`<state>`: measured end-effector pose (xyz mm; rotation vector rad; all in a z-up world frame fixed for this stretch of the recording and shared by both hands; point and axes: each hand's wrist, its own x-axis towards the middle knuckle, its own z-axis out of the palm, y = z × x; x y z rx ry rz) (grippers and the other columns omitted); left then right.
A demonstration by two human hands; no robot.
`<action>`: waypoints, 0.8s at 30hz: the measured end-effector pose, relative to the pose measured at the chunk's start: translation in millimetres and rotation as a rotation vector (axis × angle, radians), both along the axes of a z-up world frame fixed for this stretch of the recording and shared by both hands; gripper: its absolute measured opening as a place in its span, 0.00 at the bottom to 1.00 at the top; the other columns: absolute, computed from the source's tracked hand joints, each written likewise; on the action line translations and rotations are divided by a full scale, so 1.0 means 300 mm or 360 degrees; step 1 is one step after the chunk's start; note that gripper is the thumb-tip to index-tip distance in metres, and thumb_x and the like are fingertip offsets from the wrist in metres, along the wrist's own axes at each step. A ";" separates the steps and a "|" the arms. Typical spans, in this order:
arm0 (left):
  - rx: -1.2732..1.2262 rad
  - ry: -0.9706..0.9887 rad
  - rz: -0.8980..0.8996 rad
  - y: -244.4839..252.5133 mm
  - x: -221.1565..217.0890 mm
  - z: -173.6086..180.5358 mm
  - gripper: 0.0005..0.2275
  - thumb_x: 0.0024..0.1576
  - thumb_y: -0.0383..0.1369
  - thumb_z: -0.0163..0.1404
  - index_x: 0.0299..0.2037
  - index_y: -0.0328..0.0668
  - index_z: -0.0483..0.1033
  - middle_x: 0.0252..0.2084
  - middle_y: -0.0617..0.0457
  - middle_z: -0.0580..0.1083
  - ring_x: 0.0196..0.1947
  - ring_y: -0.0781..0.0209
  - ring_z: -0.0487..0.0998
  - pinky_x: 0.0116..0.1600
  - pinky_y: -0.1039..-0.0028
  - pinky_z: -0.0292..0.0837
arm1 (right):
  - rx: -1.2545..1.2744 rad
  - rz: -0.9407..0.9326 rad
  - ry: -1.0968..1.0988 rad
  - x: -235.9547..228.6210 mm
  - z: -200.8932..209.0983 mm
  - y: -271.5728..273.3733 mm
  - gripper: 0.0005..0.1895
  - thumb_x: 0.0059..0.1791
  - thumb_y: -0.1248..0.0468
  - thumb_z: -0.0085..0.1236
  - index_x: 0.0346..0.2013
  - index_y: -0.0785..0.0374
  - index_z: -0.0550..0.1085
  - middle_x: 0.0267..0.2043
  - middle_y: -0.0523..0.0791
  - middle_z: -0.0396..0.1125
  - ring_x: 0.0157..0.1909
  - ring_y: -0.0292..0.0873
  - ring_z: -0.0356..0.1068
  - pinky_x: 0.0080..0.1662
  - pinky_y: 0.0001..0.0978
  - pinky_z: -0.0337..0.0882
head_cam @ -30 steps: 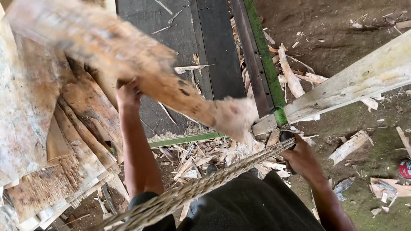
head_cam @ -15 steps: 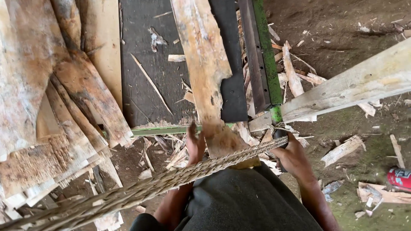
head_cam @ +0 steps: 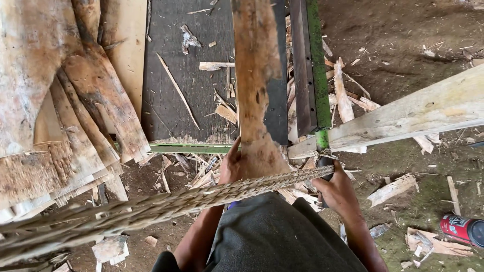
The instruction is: Trimming and sorting pieces of wood bark or veneer using a manual lever-operated cutter.
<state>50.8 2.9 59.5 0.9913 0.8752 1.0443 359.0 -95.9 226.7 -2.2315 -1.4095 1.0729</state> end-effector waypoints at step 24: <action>-0.0291 0.0668 0.0302 0.632 0.312 -0.187 0.29 0.63 0.22 0.38 0.77 0.51 0.55 0.60 0.47 0.78 0.17 0.80 0.58 0.18 0.89 0.63 | -0.0209 -0.0347 0.0001 -0.070 -0.007 0.031 0.31 0.49 0.70 0.52 0.66 0.64 0.57 0.39 0.54 0.71 0.23 0.43 0.69 0.22 0.35 0.76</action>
